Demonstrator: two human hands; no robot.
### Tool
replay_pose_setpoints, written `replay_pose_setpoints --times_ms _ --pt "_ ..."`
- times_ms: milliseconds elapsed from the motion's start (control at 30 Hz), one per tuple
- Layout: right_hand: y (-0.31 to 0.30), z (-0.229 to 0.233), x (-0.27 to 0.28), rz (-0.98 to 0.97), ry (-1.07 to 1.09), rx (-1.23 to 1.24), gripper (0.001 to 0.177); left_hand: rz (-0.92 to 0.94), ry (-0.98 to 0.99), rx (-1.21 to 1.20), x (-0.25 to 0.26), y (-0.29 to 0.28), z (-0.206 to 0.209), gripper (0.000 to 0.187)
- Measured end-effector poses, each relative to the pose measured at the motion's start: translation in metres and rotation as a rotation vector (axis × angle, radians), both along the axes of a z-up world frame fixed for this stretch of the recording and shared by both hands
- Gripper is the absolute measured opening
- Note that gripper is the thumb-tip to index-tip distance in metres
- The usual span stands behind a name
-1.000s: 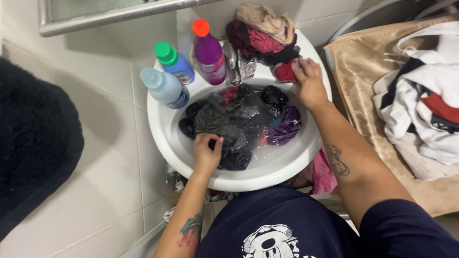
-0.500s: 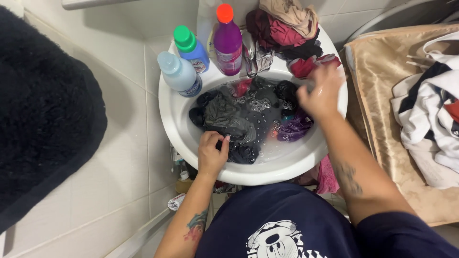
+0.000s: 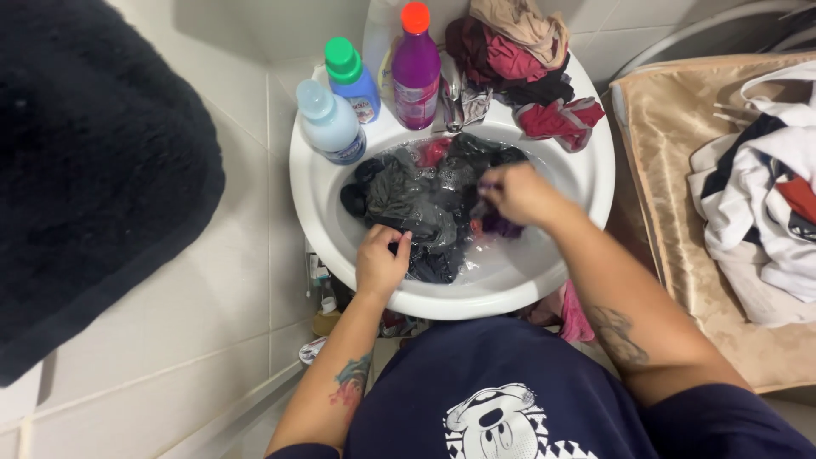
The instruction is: The person washes various garments by hand in a sink, scrubbing and rinsing them in soapy water. After washing each item, they place it on the counter next to the sink.
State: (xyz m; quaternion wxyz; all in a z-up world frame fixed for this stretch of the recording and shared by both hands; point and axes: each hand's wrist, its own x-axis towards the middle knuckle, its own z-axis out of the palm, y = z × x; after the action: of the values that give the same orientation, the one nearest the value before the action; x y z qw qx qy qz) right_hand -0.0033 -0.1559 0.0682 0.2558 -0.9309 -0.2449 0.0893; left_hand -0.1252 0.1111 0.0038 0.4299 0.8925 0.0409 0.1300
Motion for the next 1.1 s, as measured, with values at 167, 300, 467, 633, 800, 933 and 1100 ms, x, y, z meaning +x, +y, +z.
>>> replay_pose_setpoints --times_ms 167,300,467,633,800,933,1100 --pt "0.011 0.117 0.003 -0.06 -0.173 0.265 0.026 0.01 -0.02 -0.03 -0.001 0.001 -0.001 0.021" --pt "0.031 0.13 0.012 -0.206 -0.034 0.427 0.028 0.017 -0.056 0.01 -0.002 0.001 0.0 0.023" --pt "0.02 0.052 0.018 -0.086 -0.435 0.08 0.033 0.027 -0.057 0.028 -0.003 0.002 0.003 0.024" --pt "0.012 -0.05 -0.025 -0.193 -0.1 -0.194 0.035 0.04 -0.032 -0.011 -0.004 0.003 0.003 0.023" --pt "0.011 -0.098 -0.053 -0.084 0.037 -0.235 0.059 0.032 -0.005 -0.014 -0.005 0.001 0.004 0.022" --pt "0.007 -0.075 -0.035 -0.004 0.057 -0.211 0.047 0.008 -0.006 -0.001 -0.007 0.001 0.005 0.023" --pt "0.02 0.04 -0.025 -0.084 0.04 0.091 0.027 -0.031 0.137 -0.023 0.005 -0.005 -0.018 0.026"
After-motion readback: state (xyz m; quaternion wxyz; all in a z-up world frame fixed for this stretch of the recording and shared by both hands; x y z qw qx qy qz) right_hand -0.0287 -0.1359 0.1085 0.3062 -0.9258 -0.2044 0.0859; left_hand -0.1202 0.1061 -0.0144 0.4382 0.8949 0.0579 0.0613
